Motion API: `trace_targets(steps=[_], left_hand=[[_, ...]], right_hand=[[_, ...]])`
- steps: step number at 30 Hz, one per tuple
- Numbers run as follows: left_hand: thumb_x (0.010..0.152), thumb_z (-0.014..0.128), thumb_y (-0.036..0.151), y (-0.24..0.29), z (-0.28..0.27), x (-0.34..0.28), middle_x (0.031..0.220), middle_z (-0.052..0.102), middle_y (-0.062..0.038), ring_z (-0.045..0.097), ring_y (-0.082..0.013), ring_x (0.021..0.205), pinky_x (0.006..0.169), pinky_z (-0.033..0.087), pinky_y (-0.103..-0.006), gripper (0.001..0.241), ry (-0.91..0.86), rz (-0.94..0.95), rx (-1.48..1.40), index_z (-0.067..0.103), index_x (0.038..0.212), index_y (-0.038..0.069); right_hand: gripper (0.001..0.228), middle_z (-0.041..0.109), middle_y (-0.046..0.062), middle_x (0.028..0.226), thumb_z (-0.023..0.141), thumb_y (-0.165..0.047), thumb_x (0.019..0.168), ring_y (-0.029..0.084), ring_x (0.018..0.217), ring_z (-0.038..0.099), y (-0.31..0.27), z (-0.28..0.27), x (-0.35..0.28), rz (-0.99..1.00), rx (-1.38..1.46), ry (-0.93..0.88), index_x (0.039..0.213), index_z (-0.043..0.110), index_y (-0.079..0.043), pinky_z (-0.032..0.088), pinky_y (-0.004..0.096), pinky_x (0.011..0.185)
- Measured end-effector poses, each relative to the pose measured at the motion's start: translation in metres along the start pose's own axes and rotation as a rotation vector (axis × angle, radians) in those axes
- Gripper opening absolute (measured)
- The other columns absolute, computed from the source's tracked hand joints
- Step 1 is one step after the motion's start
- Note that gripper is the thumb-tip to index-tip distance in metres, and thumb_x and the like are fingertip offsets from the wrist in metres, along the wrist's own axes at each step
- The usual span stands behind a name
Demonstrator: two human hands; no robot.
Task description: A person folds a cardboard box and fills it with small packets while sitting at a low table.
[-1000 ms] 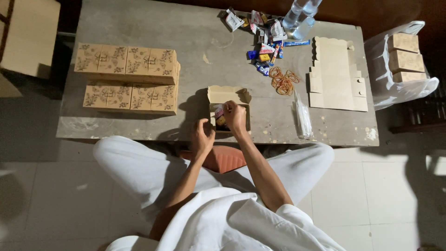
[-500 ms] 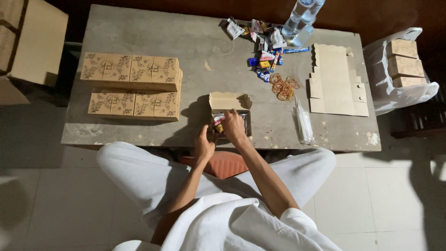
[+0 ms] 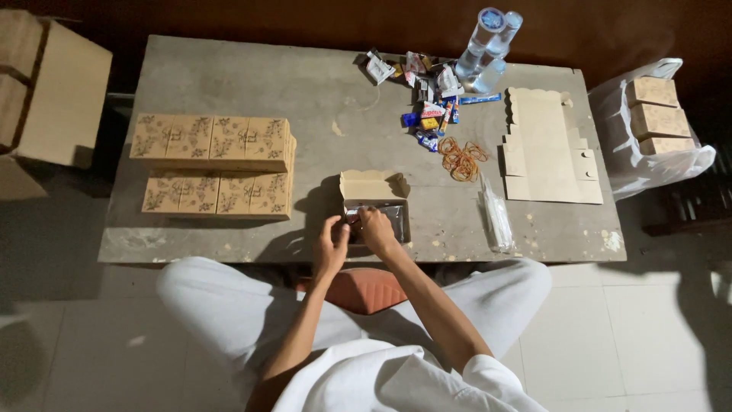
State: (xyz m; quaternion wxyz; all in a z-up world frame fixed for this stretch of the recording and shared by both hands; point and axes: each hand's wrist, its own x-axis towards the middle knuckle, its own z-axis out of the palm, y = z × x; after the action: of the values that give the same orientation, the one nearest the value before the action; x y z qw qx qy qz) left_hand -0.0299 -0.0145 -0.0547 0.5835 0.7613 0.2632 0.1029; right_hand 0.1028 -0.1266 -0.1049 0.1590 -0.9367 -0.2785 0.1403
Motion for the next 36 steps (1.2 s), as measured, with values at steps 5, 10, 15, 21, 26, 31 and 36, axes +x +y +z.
trace_targets(steps=[5,10,15,21,26,31,36], left_hand=[[0.107,0.057,0.030,-0.070,0.015,0.056,0.111,0.074,-0.014,0.068,-0.0356,0.111,0.097,0.052,-0.0471,0.023,0.263,0.224,0.200,0.067,0.119,0.013],[0.108,0.055,0.035,-0.038,0.012,0.069,0.145,0.055,-0.027,0.050,-0.0398,0.137,0.118,0.034,-0.0494,0.047,0.290,-0.150,-0.472,0.059,0.137,-0.002],[0.100,0.059,0.024,-0.048,0.000,0.076,0.084,0.064,0.008,0.060,-0.0136,0.069,0.064,0.049,-0.0278,0.018,0.413,0.398,1.065,0.059,0.082,0.024],[0.101,0.055,0.028,-0.123,0.010,0.062,0.140,0.064,-0.008,0.066,-0.0237,0.118,0.095,0.053,-0.0338,0.041,0.335,0.339,0.818,0.061,0.138,0.013],[0.090,0.061,0.022,-0.139,0.019,0.069,0.126,0.061,-0.015,0.065,-0.0381,0.100,0.083,0.054,-0.0463,0.032,0.166,0.190,0.627,0.060,0.121,0.012],[0.090,0.061,0.028,-0.159,0.030,0.060,0.140,0.066,-0.005,0.073,-0.0242,0.106,0.090,0.056,-0.0408,0.036,0.320,0.149,1.017,0.065,0.126,0.028],[0.093,0.063,0.032,-0.208,0.037,0.053,0.145,0.057,-0.020,0.057,-0.0344,0.133,0.105,0.049,-0.0426,0.052,0.198,0.148,0.717,0.056,0.139,0.009]], right_hand=[[0.022,0.075,0.019,0.083,0.070,-0.026,0.084,0.046,0.079,0.074,-0.026,-0.064,-0.015,-0.012,0.102,0.036,0.096,0.074,-0.009,0.060,0.057,0.068],[0.003,0.073,-0.005,0.065,0.078,-0.031,0.075,0.028,0.068,0.073,0.024,-0.081,0.056,0.010,0.205,0.337,0.077,0.076,-0.030,0.060,0.041,0.063],[0.010,0.076,0.004,0.079,0.072,-0.025,0.085,0.034,0.077,0.073,0.150,-0.109,0.185,0.093,0.377,0.544,0.092,0.079,-0.026,0.055,0.044,0.067],[0.021,0.075,0.011,0.077,0.054,-0.002,0.077,0.031,0.066,0.072,0.204,-0.194,0.307,-0.029,0.113,0.670,0.079,0.073,-0.012,0.053,0.044,0.057],[0.026,0.073,0.024,0.083,0.063,-0.028,0.085,0.048,0.076,0.069,0.220,-0.224,0.385,0.112,0.042,0.633,0.088,0.073,-0.004,0.051,0.056,0.062],[0.073,0.069,0.027,0.112,0.065,-0.068,0.079,0.048,0.126,0.047,0.183,-0.236,0.422,0.573,-0.031,0.435,0.115,0.053,-0.005,0.031,0.059,0.105],[0.067,0.068,0.009,0.122,0.075,-0.070,0.070,0.034,0.119,0.052,0.168,-0.221,0.445,0.743,-0.230,0.403,0.113,0.076,-0.019,0.038,0.049,0.098]])
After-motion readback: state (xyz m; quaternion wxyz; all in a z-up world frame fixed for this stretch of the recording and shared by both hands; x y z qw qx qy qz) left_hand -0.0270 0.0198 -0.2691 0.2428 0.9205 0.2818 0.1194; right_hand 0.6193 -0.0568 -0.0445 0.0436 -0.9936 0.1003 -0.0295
